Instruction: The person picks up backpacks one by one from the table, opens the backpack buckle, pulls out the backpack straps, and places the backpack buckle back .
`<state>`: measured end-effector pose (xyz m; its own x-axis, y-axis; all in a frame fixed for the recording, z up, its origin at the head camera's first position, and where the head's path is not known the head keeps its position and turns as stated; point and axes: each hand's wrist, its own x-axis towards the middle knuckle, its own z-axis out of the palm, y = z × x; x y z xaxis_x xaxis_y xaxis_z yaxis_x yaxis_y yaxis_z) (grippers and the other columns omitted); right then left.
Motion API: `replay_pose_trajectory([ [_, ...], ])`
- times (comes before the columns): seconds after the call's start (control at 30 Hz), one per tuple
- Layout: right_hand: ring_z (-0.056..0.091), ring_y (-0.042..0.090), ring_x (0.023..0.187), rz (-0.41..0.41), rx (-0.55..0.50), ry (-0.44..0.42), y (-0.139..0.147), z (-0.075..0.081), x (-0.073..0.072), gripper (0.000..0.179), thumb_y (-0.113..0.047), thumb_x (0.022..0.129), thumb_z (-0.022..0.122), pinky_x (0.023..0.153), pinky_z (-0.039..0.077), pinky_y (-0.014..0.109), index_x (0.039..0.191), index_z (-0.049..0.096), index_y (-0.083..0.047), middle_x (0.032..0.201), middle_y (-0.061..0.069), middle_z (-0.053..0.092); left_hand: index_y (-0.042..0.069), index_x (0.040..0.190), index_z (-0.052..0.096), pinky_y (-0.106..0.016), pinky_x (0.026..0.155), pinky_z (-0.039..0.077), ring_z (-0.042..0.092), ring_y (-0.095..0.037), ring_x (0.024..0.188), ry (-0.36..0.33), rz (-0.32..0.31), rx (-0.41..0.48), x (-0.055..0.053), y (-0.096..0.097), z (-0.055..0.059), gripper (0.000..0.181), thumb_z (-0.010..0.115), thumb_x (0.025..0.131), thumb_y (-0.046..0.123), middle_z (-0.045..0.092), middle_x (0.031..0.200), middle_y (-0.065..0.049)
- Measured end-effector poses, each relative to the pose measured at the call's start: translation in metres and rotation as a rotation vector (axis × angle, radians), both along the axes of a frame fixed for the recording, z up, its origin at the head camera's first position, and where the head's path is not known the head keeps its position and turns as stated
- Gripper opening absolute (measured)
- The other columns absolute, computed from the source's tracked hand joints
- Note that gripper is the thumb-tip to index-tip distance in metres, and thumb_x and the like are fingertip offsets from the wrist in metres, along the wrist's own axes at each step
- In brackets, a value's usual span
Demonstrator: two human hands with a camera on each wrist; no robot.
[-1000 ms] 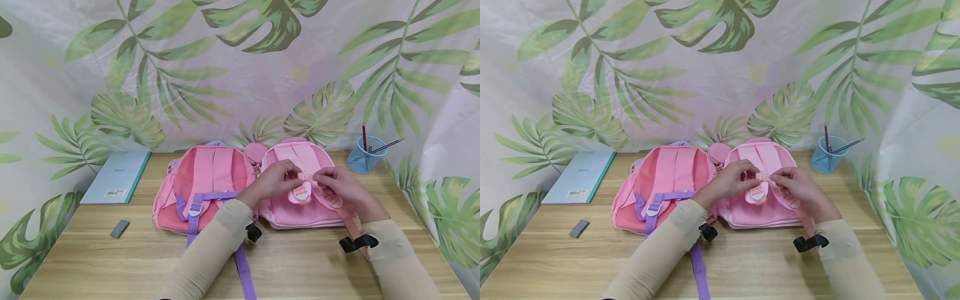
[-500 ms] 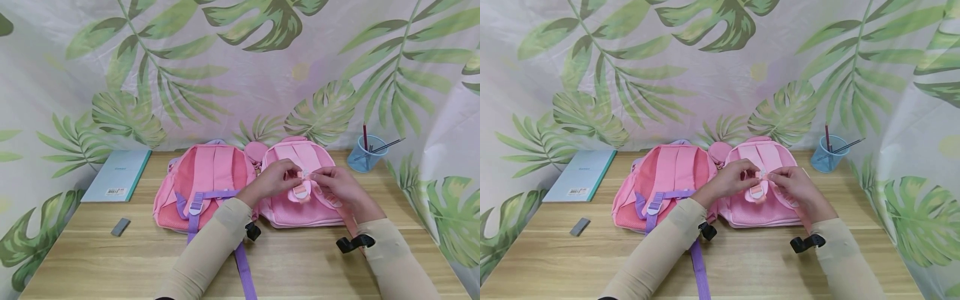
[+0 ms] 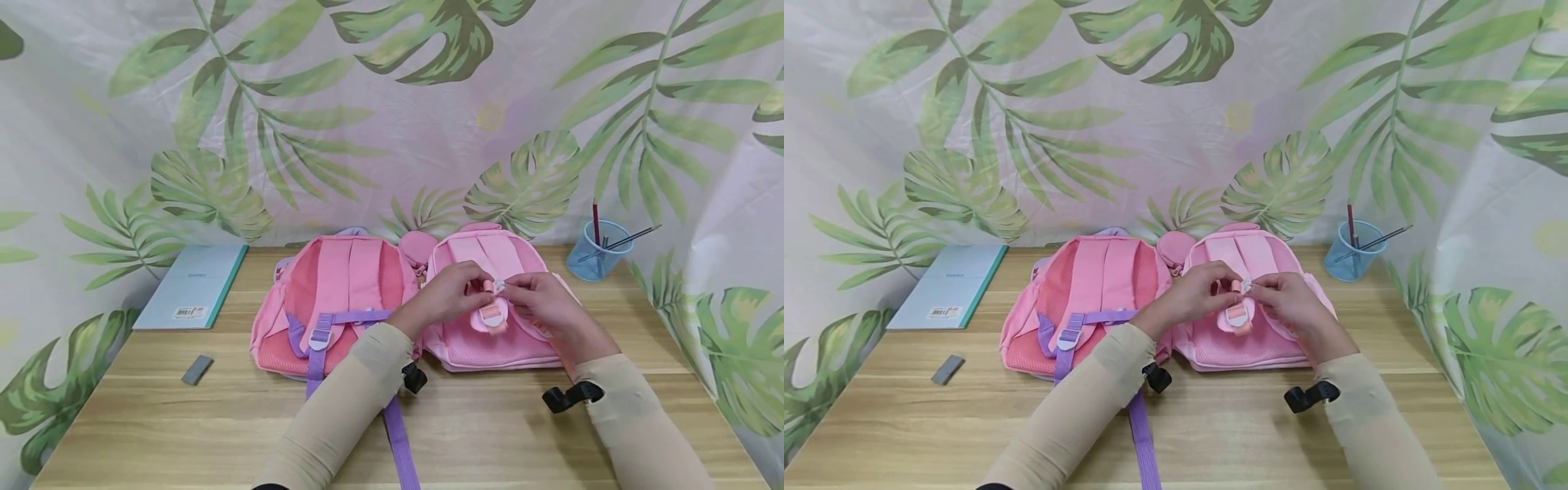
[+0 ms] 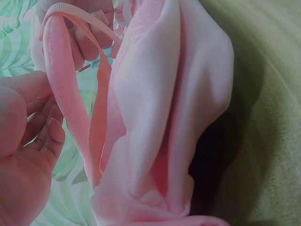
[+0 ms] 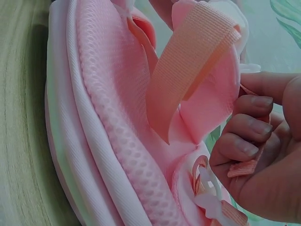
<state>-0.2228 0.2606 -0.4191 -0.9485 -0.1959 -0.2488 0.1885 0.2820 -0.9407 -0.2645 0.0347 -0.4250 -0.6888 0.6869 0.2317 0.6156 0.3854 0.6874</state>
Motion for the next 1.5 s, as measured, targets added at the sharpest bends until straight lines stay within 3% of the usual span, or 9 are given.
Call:
replay_pose_trajectory([
  [0.27,0.048,0.007,0.060,0.014,0.093,0.014,0.009,0.002,0.001,0.033,-0.023,0.112,0.058,0.052,0.041,0.022,0.124,0.067,0.007,0.075,-0.004,0.055,0.005,0.119,0.076,-0.020,0.095,0.052,0.067,-0.017,0.106,0.001,0.010,-0.011,-0.002,0.001,-0.002,0.021,0.077,0.101,0.017,0.075,0.113,-0.008],
  [0.4,0.051,0.008,0.062,0.046,0.107,0.035,0.016,0.003,0.003,0.038,-0.022,0.112,0.059,0.055,0.047,0.024,0.128,0.063,0.011,0.077,-0.002,0.058,0.004,0.119,0.076,-0.019,0.090,0.051,0.065,-0.017,0.102,-0.015,0.009,0.007,-0.002,0.001,-0.003,0.022,0.078,0.101,0.015,0.074,0.110,-0.009],
  [0.73,0.050,0.008,0.064,0.050,0.124,0.054,0.008,0.008,0.003,0.036,-0.019,0.111,0.060,0.057,0.046,0.024,0.128,0.065,0.012,0.076,-0.005,0.056,0.004,0.113,0.075,-0.017,0.085,0.049,0.062,-0.015,0.097,-0.027,0.011,0.009,-0.002,0.001,-0.002,0.016,0.078,0.100,0.014,0.071,0.106,-0.008],
  [0.93,0.043,0.011,0.060,0.031,0.083,0.018,0.005,0.007,0.002,0.040,-0.035,0.115,0.052,0.055,0.039,0.025,0.093,0.061,-0.003,0.073,-0.002,0.049,0.006,0.111,0.075,-0.019,0.089,0.050,0.063,-0.014,0.099,-0.017,0.012,-0.021,-0.002,0.001,-0.001,0.015,0.078,0.101,0.016,0.073,0.108,-0.007],
  [1.03,0.041,0.010,0.060,0.042,0.111,0.028,0.004,0.007,0.002,0.044,-0.041,0.114,0.055,0.055,0.037,0.025,0.087,0.059,-0.007,0.069,-0.003,0.046,0.007,0.112,0.075,-0.019,0.090,0.050,0.063,-0.013,0.099,-0.011,0.011,-0.046,-0.002,0.001,-0.001,0.016,0.078,0.101,0.018,0.072,0.108,-0.006],
  [1.23,0.039,0.009,0.057,0.072,0.173,0.067,0.002,0.007,0.003,0.037,-0.029,0.113,0.058,0.051,0.033,0.025,0.089,0.061,-0.001,0.066,-0.004,0.043,0.006,0.114,0.075,-0.017,0.084,0.048,0.060,-0.012,0.095,0.031,-0.020,-0.080,-0.002,0.002,0.000,0.018,0.078,0.100,0.018,0.069,0.104,-0.006],
  [1.5,0.040,0.006,0.061,-0.007,0.114,0.045,-0.003,0.002,0.003,0.028,-0.018,0.111,0.057,0.055,0.036,0.021,0.091,0.067,0.000,0.065,-0.008,0.043,0.006,0.109,0.073,-0.016,0.083,0.046,0.059,-0.012,0.095,0.034,-0.031,-0.077,-0.003,0.003,-0.001,0.016,0.077,0.100,0.019,0.068,0.101,-0.006],
])
